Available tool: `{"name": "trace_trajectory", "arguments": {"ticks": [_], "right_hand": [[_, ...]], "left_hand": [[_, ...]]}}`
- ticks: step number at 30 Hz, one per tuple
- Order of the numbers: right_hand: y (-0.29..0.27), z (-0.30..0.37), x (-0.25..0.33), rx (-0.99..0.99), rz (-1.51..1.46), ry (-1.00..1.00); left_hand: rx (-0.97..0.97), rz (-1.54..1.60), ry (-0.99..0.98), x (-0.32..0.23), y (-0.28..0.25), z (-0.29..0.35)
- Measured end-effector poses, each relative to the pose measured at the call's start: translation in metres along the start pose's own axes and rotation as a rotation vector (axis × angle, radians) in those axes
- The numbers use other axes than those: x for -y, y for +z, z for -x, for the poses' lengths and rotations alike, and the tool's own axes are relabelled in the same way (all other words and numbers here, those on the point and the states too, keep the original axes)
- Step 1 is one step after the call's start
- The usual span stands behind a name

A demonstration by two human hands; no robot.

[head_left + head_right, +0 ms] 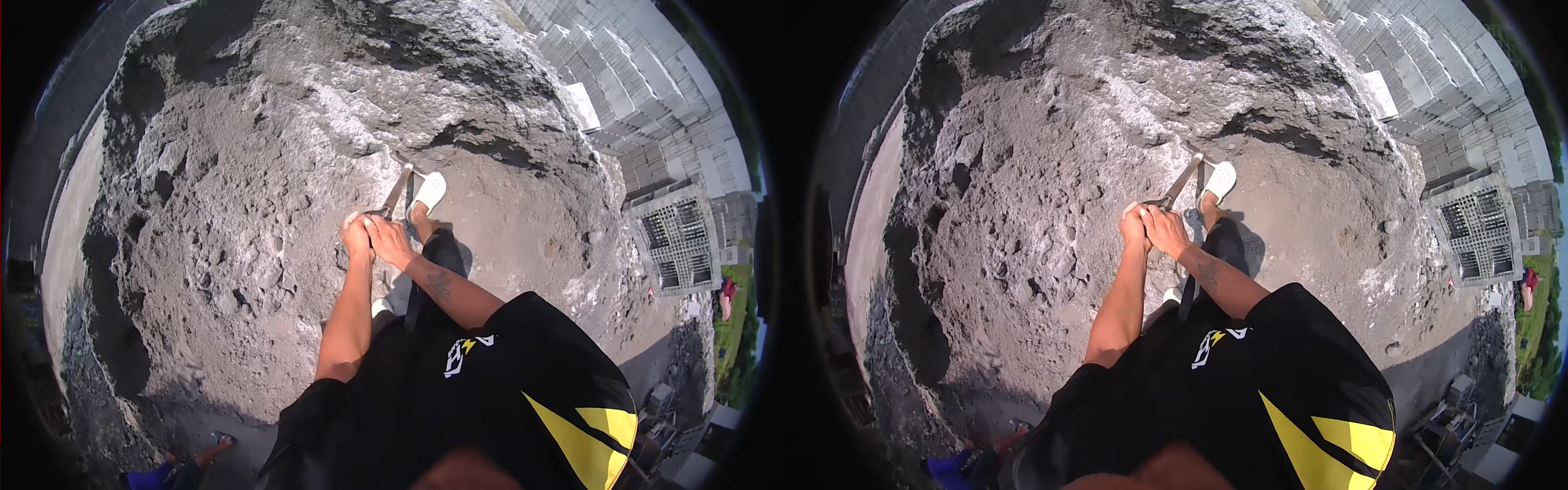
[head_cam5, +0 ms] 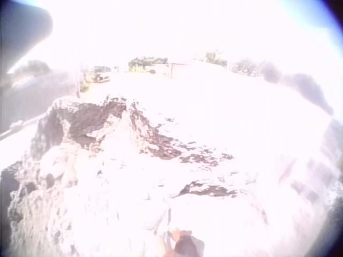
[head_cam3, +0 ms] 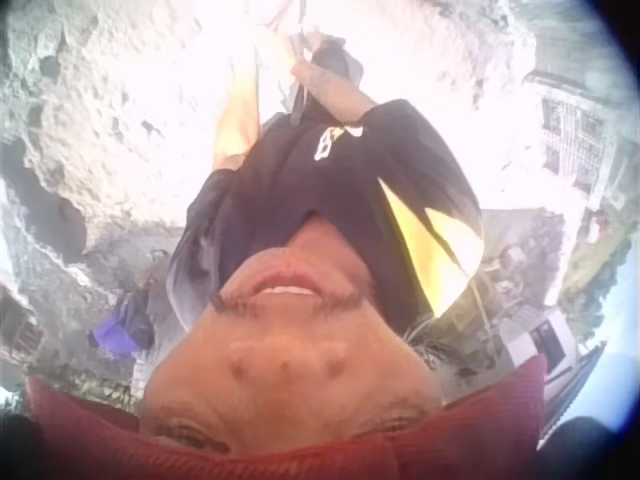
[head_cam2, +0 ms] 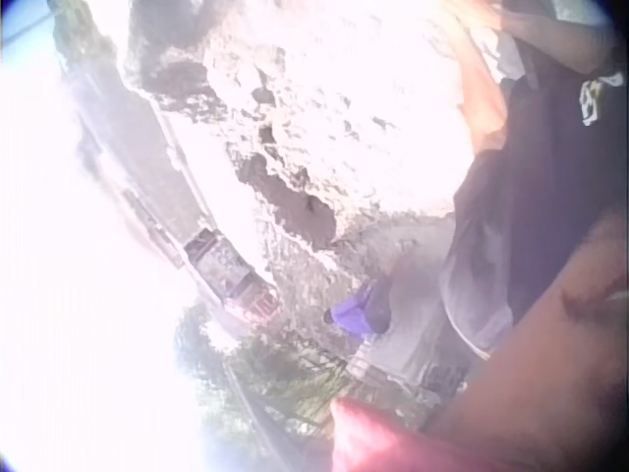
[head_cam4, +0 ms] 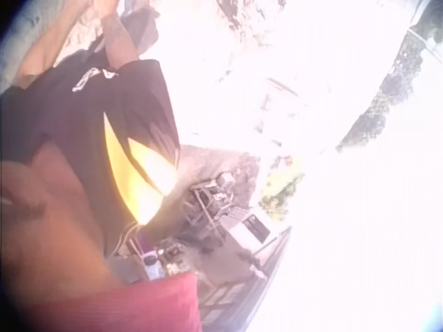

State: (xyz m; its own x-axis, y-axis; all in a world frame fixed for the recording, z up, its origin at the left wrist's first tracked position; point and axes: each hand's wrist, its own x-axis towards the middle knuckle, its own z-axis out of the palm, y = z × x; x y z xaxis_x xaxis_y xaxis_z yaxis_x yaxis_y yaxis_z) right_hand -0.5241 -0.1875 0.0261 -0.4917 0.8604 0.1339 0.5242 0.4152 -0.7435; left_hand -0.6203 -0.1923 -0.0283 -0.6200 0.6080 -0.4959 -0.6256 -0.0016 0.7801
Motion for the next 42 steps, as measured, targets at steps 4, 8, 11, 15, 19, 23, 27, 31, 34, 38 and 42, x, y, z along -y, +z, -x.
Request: {"name": "trace_trajectory", "arguments": {"ticks": [4, 8, 11, 15, 19, 23, 27, 31, 34, 38, 42], "right_hand": [[-0.016, 0.051, -0.015, -0.031, 0.177, -0.084], [-0.015, 0.135, -0.045, 0.042, 0.015, 0.071], [-0.022, 0.222, -0.105, 0.262, -0.1, 0.514], [-0.05, 0.349, -0.175, 0.645, 0.274, 0.762], [-0.068, 0.402, -0.171, 0.474, 0.005, 0.963], [-0.066, 0.434, -0.165, 0.169, -0.323, 0.926], [-0.057, 0.471, -0.166, 0.239, -0.234, 0.745], [-0.05, 0.53, -0.17, 0.268, -0.18, 0.775], [-0.07, 0.562, -0.171, 0.527, -0.24, 0.824], [-0.1, 0.554, -0.185, 0.538, -0.315, 1.0], [-0.107, 0.488, -0.223, 0.471, -0.242, 1.019]], "left_hand": [[0.0, -0.104, -0.09, -0.01, 0.005, 0.029], [0.021, -0.03, -0.138, -0.017, -0.013, 0.028], [-0.006, 0.05, -0.112, 0.0, -0.03, 0.033], [-0.068, -0.023, -0.165, 0.037, -0.081, 0.048], [-0.073, 0.018, -0.418, 0.092, -0.14, 0.067], [0.037, -0.001, -0.539, 0.151, -0.136, 0.127], [0.05, 0.087, -0.526, 0.192, -0.118, 0.178], [0.151, 0.144, -0.427, 0.185, -0.115, 0.2], [0.205, 0.14, -0.392, 0.151, -0.102, 0.199], [0.155, 0.088, -0.309, 0.121, -0.095, 0.184], [-0.34, -0.018, -0.128, 0.101, -0.093, 0.153]]}}
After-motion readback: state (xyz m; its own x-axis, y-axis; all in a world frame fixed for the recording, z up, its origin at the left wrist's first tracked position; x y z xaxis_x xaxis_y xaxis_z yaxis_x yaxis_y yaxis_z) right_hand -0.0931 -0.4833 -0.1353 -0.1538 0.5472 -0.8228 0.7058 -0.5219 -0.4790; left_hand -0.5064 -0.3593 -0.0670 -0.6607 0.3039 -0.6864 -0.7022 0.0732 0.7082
